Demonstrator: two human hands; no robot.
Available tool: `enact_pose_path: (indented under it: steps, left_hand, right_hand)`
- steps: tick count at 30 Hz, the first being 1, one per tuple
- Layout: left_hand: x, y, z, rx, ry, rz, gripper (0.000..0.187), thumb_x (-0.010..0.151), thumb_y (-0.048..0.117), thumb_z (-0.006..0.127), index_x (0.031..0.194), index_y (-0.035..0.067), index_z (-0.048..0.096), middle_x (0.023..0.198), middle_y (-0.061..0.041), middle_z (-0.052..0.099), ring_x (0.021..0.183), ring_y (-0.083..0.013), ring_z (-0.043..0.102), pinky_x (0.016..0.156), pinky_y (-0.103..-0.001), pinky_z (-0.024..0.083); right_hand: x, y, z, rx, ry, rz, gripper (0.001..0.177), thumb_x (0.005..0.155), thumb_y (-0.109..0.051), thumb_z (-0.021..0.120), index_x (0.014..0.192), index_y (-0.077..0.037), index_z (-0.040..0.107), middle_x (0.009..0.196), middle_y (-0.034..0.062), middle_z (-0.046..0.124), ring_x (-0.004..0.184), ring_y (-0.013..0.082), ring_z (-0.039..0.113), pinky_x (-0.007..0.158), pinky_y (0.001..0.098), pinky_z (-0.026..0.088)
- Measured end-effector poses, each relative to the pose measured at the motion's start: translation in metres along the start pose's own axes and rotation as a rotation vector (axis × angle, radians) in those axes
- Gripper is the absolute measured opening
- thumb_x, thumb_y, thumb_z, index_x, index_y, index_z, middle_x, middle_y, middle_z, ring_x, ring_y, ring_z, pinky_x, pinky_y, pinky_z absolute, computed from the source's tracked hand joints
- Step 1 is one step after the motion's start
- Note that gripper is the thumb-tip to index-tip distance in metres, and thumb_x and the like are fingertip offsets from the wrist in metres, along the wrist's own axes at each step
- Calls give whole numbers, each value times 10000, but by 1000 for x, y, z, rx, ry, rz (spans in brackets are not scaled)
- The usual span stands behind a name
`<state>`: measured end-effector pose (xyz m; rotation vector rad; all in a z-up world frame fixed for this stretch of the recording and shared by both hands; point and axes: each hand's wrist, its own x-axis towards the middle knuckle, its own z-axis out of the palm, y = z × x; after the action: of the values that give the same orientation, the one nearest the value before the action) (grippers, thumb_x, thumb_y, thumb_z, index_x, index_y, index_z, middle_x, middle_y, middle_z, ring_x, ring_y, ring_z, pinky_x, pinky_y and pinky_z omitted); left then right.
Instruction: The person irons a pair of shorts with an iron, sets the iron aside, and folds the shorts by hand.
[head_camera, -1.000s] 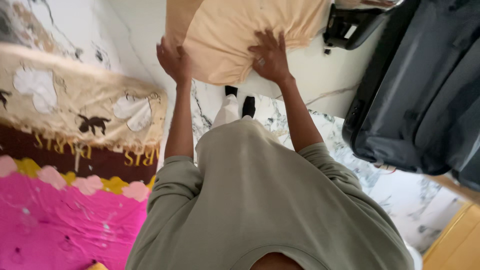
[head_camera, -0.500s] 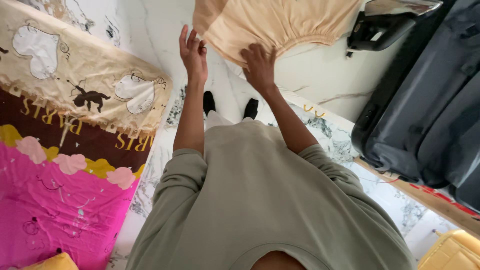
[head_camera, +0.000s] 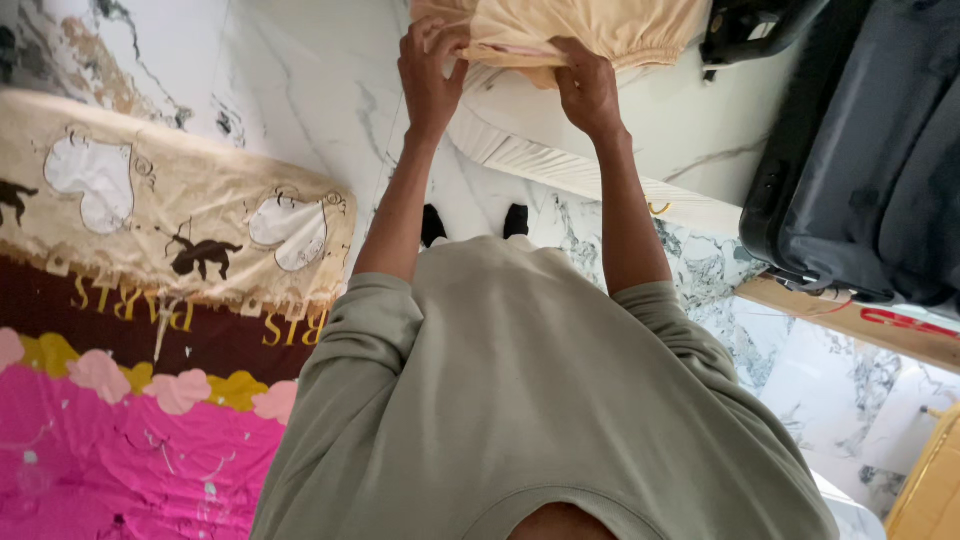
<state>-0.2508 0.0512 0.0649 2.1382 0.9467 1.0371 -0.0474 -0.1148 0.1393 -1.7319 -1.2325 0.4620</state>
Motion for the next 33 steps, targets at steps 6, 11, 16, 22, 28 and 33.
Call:
enact_pose_path:
  steps: [6, 11, 16, 22, 28, 33]
  left_hand:
    - [-11, -31, -9, -206, -452, -45, 248, 970, 42, 718, 1175, 167, 655, 1211, 38, 699, 1127, -178, 693, 935, -365, 536]
    - [-47, -25, 10, 43, -348, 239, 429, 774, 395, 918, 1037, 150, 684, 1123, -30, 645, 1168, -291, 557, 847, -470, 415]
    - [-54, -16, 21, 110, -416, 235, 446, 758, 359, 889, 1108, 157, 700, 1130, -18, 644, 1140, -260, 554, 845, -439, 393]
    - [-45, -7, 13, 123, -378, 232, 263, 769, 235, 889, 986, 186, 747, 964, 41, 693, 974, -222, 604, 820, -416, 401]
    - [-24, 8, 1, -116, -332, 241, 188, 872, 192, 863, 967, 105, 726, 904, 5, 694, 831, -208, 665, 793, -396, 432]
    - [-8, 24, -8, -171, -318, 255, 175, 881, 160, 852, 969, 99, 714, 853, -1, 671, 792, -219, 663, 827, -379, 487]
  right_hand:
    - [-26, 10, 23, -533, 106, -375, 398, 875, 156, 587, 1090, -132, 758, 1054, 63, 770, 1043, 245, 742, 919, 431, 552]
    - [-68, -19, 52, -477, 10, -215, 399, 723, 56, 669, 1106, -24, 751, 1163, 147, 673, 1165, 337, 575, 1009, 558, 430]
    - [-87, -21, 83, -277, 65, -115, 386, 757, 120, 576, 1098, 5, 715, 1148, 164, 678, 1115, 358, 628, 986, 464, 526]
    - [-90, -21, 113, -309, 37, -100, 395, 772, 129, 553, 1112, -3, 705, 1175, 165, 706, 1096, 374, 667, 983, 454, 541]
    - [-73, -25, 111, -512, 138, -141, 550, 762, 103, 531, 1307, 77, 598, 1269, 263, 648, 1181, 436, 601, 1017, 506, 465]
    - [-45, -4, 108, -622, -89, 10, 460, 738, 76, 570, 1177, 7, 688, 1095, 228, 721, 1021, 432, 660, 847, 535, 502]
